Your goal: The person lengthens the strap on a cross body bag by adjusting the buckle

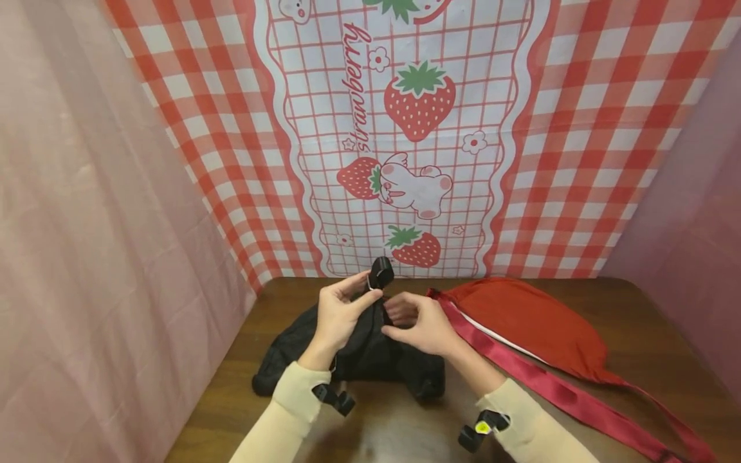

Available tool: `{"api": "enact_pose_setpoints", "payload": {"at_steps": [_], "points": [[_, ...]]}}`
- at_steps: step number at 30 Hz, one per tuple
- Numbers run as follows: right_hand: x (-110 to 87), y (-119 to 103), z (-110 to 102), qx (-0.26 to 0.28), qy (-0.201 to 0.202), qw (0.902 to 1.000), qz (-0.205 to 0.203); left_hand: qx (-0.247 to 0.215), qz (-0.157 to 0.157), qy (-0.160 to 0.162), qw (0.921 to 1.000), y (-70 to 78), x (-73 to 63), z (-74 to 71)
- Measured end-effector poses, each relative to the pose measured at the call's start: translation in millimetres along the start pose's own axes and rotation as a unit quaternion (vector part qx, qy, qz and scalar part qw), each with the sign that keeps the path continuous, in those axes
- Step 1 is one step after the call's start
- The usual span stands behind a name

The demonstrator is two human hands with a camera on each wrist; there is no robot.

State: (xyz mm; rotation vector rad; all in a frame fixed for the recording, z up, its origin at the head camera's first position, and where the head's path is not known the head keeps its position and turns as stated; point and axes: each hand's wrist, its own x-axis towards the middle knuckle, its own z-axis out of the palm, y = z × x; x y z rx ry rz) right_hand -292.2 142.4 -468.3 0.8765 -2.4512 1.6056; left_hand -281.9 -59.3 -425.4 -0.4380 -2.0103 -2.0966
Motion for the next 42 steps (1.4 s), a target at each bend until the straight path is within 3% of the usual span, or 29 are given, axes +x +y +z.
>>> {"api": "enact_pose_setpoints", "payload": {"at_steps": [4,12,21,29,37,42], "points": [[-1.2,-1.3,-1.7,-0.037,-0.014,0.9992,0.005,-0.005,-0.005,0.002,1.0,-0.8,-0.3,0.6],[8.4,-15.9,-3.1,0.018,0.046,0.9988,-0.007,-0.01,0.01,-0.006,0.9999,-2.8,2.9,5.9],[-1.8,-3.5,-3.5,-0.012,0.02,0.9997,-0.012,0.009,0.002,-0.006,0.9999,-0.4,0.8,3.6],[0.0,-10.3,-1.9,0.046,0.062,0.9962,-0.04,-0.019,0.012,-0.021,0.9995,0.1,0.9,9.6],[-6.5,-4.5,-11.0,-0.006,0.002,0.9999,-0.014,-0.014,0.02,-0.017,0.9996,1.1,0.6,9.9],[4.0,-19.5,-30.2,0.037,0.014,0.9983,-0.043,-0.018,0.02,-0.023,0.9994,0.9,0.6,11.4]]}}
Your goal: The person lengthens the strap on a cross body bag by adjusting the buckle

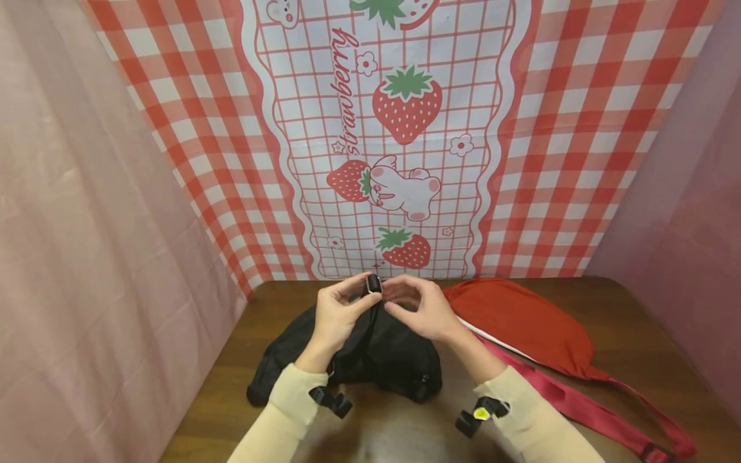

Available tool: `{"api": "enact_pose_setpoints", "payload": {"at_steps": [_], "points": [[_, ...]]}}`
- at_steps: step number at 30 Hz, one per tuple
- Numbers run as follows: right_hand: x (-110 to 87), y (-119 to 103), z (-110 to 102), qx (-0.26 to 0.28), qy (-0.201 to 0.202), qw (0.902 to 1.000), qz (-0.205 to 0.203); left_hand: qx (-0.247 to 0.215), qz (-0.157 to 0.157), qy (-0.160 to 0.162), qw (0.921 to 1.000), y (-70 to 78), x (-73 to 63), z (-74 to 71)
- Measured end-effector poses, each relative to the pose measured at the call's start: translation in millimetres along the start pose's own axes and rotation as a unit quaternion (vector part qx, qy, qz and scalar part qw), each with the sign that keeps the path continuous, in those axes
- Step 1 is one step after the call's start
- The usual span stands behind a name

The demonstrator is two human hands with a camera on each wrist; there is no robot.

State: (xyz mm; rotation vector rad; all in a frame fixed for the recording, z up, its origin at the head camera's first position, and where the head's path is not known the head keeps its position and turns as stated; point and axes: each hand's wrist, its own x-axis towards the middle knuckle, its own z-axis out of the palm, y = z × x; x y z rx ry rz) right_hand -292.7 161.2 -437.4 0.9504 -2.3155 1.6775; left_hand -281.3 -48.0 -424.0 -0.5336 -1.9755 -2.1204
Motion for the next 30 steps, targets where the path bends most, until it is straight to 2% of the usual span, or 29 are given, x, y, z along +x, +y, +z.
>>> {"api": "enact_pose_setpoints", "payload": {"at_steps": [4,8,11,14,16,19,24,30], "points": [[12.4,-12.6,-7.5,0.019,-0.003,0.9995,-0.024,-0.001,0.004,0.001,1.0,0.6,0.5,0.0],[12.8,-12.2,-2.6,0.018,-0.012,0.9998,-0.003,0.0,0.004,0.005,1.0,0.7,0.6,-1.2],[9.4,-6.9,4.3,0.031,0.01,0.9994,0.014,0.008,-0.002,0.002,1.0,1.1,0.3,-2.4],[7.3,-3.8,7.2,0.033,0.019,0.9992,0.015,0.016,-0.008,-0.003,0.9998,2.4,0.1,-3.2],[7.6,-2.8,4.4,0.013,0.013,0.9998,0.009,0.018,-0.009,-0.002,0.9998,3.0,0.4,-3.6],[13.0,-8.3,-7.4,-0.016,-0.001,0.9998,-0.009,0.022,-0.005,0.003,0.9997,3.7,1.9,-3.5],[27.6,-25.0,-27.9,-0.026,-0.041,0.998,-0.04,0.023,0.002,-0.006,0.9997,3.6,2.9,-3.0],[33.2,-31.9,-36.4,-0.014,-0.107,0.9939,-0.023,0.007,0.009,-0.048,0.9988,0.3,-0.4,-3.1]]}}
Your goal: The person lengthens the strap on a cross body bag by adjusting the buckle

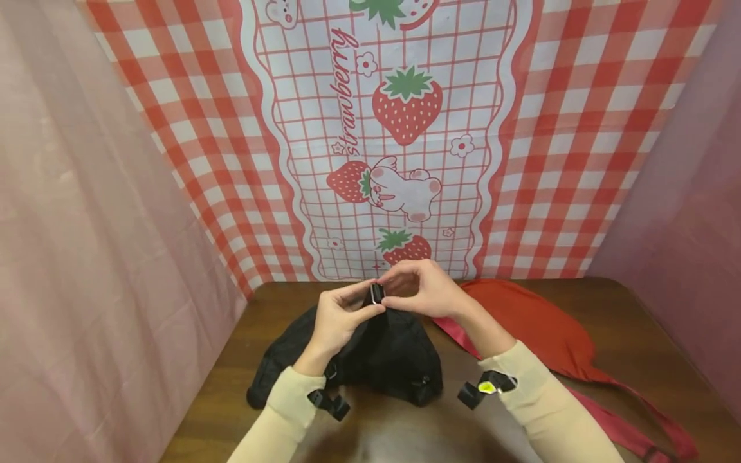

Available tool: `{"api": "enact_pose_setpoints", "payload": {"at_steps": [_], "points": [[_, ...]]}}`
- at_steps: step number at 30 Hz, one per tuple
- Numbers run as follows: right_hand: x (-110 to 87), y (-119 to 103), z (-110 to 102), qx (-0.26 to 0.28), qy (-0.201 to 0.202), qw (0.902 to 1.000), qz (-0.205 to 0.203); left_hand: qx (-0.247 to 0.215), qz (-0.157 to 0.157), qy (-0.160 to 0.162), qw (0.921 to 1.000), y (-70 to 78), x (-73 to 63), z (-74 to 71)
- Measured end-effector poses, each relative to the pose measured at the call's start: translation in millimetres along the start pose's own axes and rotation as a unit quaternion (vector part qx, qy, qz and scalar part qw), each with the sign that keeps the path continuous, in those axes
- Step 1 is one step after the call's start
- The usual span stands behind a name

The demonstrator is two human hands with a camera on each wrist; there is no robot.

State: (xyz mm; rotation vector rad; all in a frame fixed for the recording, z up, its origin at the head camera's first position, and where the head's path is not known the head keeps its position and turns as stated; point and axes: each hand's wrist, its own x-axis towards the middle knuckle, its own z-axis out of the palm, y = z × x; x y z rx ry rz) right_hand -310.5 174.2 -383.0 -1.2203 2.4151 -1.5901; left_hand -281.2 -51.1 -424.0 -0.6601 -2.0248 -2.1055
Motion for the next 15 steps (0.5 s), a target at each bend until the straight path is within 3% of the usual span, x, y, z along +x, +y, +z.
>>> {"api": "enact_pose_setpoints", "payload": {"at_steps": [8,12,15], "points": [[6.3,-2.5,-0.5,-0.055,-0.031,0.9979,0.012,0.051,0.033,-0.021,0.9979,-3.7,-1.9,0.2],[10.2,-5.3,0.5,-0.093,-0.017,0.9955,0.007,0.063,0.041,-0.015,0.9971,-4.6,-1.1,1.0],[11.3,-6.0,0.3,-0.07,-0.003,0.9975,0.008,0.059,0.037,-0.006,0.9975,-4.5,-1.6,1.2]]}}
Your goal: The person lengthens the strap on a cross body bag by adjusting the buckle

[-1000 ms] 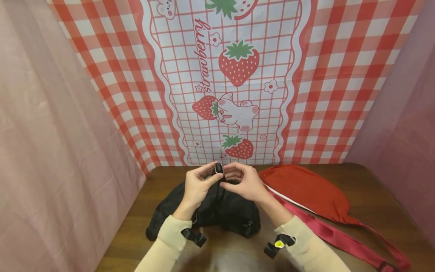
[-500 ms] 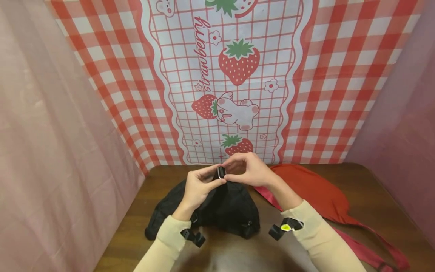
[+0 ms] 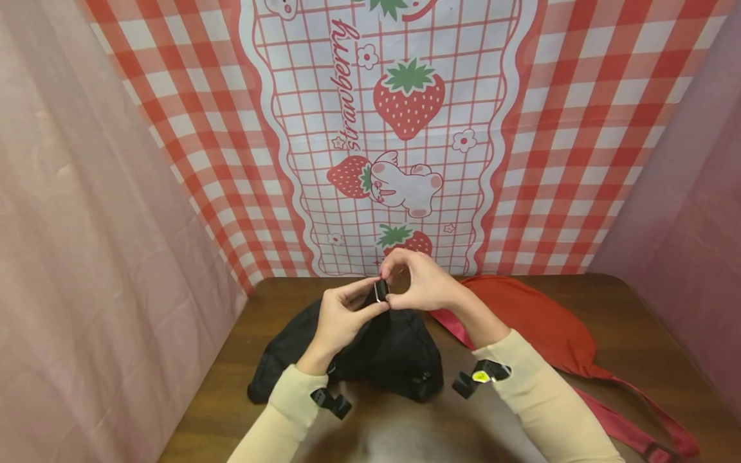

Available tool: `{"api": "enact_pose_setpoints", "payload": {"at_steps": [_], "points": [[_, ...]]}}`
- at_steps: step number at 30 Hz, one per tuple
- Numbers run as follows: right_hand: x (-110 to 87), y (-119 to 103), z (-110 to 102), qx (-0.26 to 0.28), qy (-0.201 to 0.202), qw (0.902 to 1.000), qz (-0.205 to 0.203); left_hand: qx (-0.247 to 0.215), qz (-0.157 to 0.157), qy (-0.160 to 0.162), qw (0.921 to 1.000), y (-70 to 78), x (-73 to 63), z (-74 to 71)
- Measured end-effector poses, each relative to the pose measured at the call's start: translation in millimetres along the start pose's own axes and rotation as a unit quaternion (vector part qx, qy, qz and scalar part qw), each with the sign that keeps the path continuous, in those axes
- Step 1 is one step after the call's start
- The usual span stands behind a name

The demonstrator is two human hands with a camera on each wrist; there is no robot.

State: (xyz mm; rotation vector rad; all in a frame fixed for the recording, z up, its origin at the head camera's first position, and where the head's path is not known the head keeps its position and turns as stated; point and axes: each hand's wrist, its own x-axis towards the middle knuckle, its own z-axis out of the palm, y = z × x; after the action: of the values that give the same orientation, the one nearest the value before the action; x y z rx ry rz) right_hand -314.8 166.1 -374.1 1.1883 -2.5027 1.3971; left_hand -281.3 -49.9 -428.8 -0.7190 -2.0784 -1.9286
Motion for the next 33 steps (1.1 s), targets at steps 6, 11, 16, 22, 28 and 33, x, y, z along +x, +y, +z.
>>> {"api": "enact_pose_setpoints", "payload": {"at_steps": [6,11,16,22,28,33], "points": [[-3.0,-0.1,-3.6,0.053,0.035,0.998,0.01,-0.005,-0.031,0.013,0.9994,-0.4,-1.9,0.2],[-3.7,-1.5,-2.2,0.013,0.008,0.9998,0.012,-0.014,-0.031,0.015,0.9993,0.6,-1.6,-0.6],[-5.6,-2.3,-1.7,0.03,0.019,0.9988,0.033,-0.031,-0.024,0.008,0.9992,0.8,0.5,1.1],[-10.7,-2.4,2.0,0.07,0.058,0.9943,0.055,-0.031,-0.02,0.013,0.9992,0.1,1.9,3.5],[-12.5,-1.9,8.2,0.101,0.064,0.9919,0.042,-0.028,-0.029,0.015,0.9991,-0.8,1.1,4.7],[-14.1,-1.2,9.7,0.113,0.095,0.9886,0.027,-0.03,-0.039,0.013,0.9987,-2.6,0.4,6.6]]}}
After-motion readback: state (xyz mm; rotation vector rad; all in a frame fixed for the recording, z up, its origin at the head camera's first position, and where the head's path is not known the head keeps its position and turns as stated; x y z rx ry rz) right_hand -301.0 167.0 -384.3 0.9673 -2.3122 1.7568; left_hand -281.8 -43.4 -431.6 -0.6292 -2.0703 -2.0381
